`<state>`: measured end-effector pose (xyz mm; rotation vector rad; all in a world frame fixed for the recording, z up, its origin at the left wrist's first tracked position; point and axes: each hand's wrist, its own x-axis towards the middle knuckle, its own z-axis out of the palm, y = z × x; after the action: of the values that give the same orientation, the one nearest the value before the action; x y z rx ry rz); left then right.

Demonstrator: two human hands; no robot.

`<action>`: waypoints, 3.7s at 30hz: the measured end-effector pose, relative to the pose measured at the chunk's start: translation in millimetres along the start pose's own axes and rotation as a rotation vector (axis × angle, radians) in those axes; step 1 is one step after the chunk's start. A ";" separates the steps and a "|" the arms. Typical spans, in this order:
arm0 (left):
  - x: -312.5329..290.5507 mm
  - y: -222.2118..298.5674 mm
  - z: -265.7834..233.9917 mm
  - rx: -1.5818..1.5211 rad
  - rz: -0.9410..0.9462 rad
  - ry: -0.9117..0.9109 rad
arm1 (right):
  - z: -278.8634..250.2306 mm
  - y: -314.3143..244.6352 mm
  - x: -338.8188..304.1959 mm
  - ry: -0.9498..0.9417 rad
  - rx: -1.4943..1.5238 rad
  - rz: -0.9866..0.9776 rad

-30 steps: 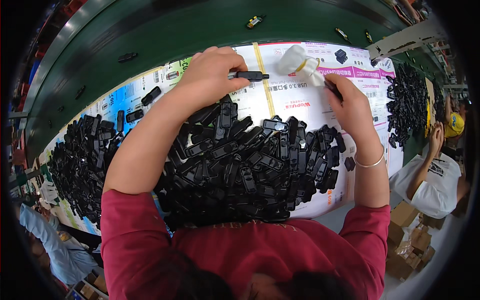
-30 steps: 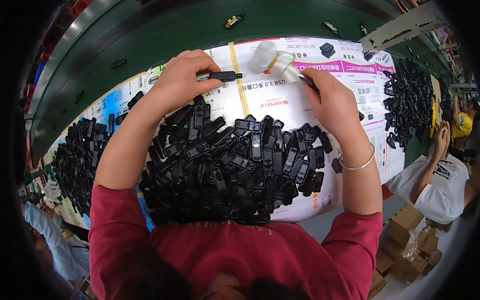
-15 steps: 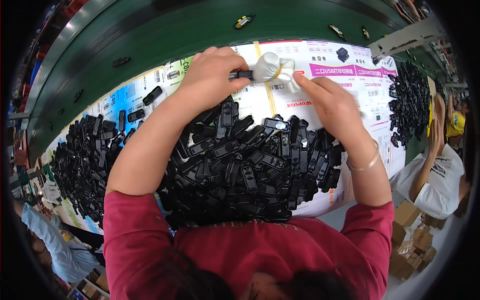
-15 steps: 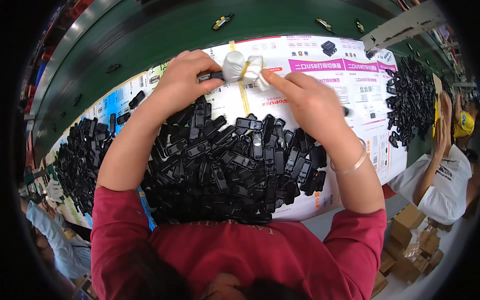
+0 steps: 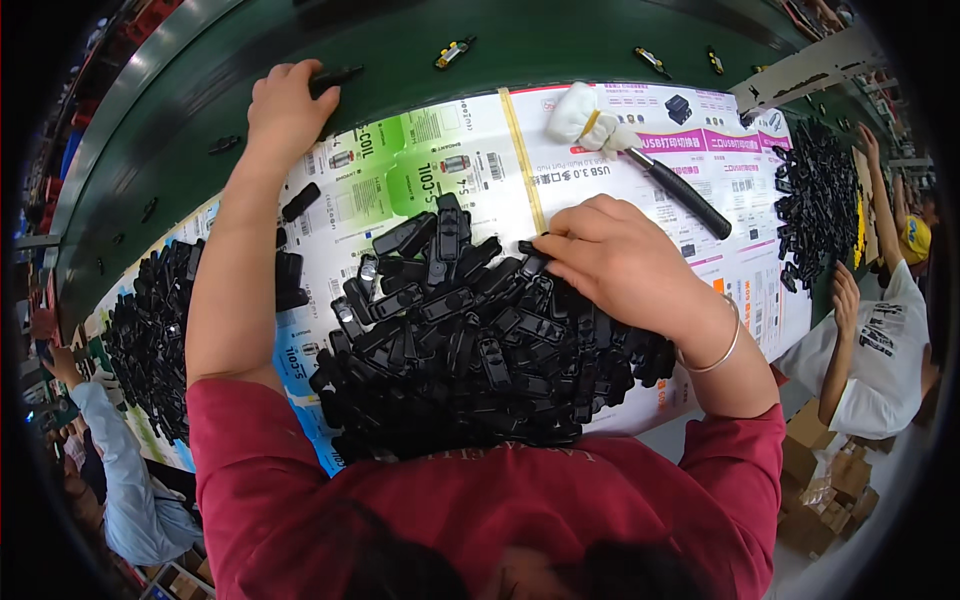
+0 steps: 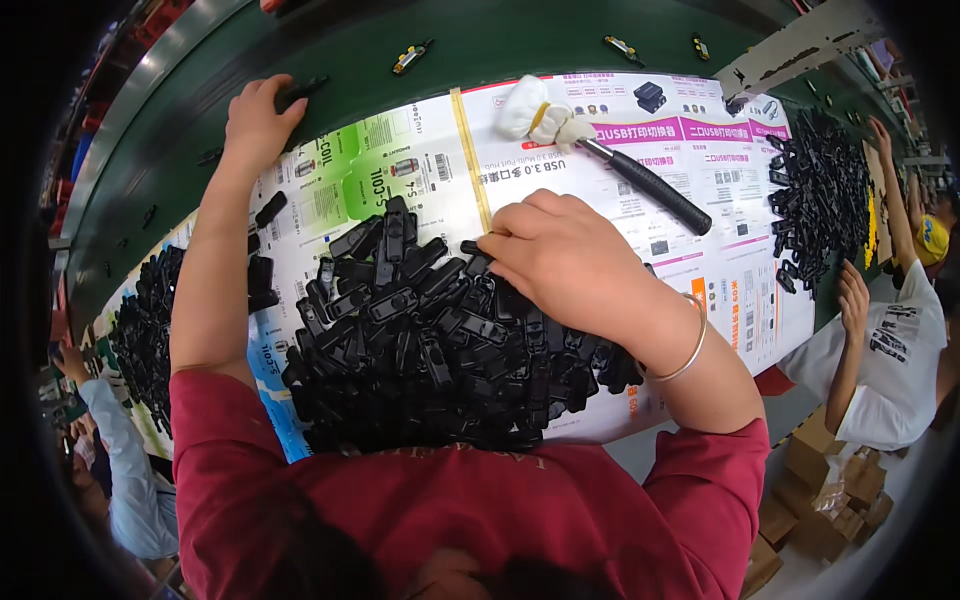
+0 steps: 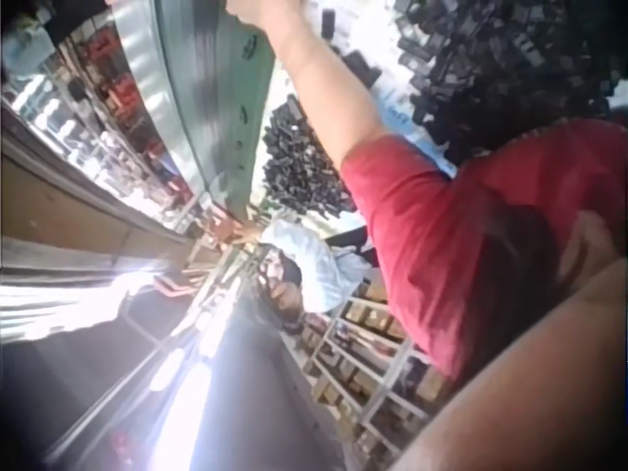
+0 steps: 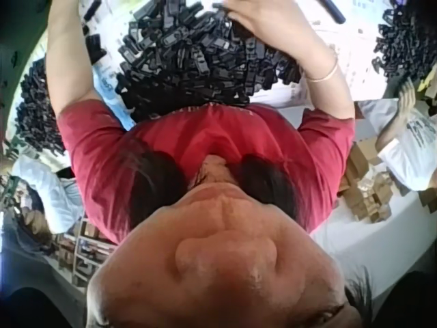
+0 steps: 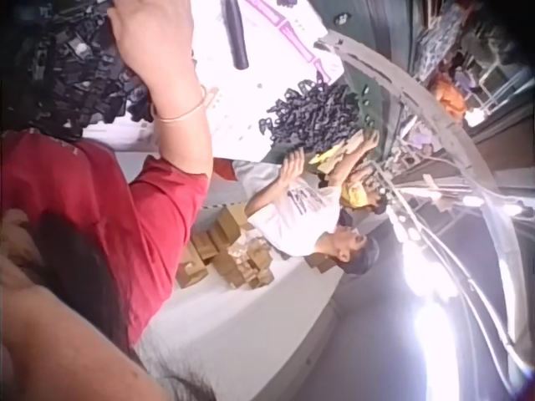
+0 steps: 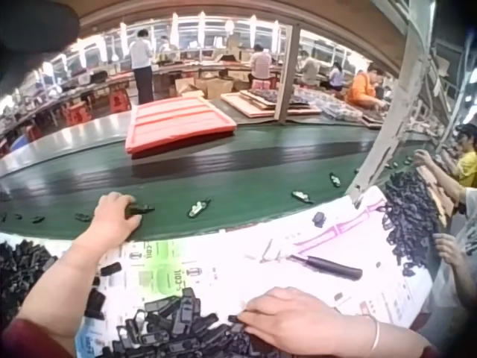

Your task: Assembling small green pieces onto black plastic components using a small hammer on an assembly line.

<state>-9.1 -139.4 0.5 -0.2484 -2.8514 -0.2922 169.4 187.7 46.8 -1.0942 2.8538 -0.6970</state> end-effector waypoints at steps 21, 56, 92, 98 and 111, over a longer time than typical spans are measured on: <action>-46.9 101.8 -4.1 -0.438 0.515 -0.197 | 8.8 44.2 -11.4 0.268 -0.029 0.244; -71.8 109.9 -3.1 -0.512 0.545 -0.159 | -11.4 66.4 -29.3 0.275 -0.304 0.434; 17.7 46.4 3.6 -0.049 0.358 0.017 | -9.5 34.5 8.9 -0.020 -0.101 -0.173; 37.2 107.7 32.9 -0.336 0.484 -0.156 | -12.5 37.6 -1.4 -0.018 0.150 0.097; -16.8 108.7 3.8 -0.436 0.640 -0.162 | 2.8 57.9 -34.3 0.204 -0.086 0.203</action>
<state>27.1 -36.1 11.4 -1.2763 -2.6345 -0.7686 159.1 246.5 15.6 -0.7648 3.1351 -0.7156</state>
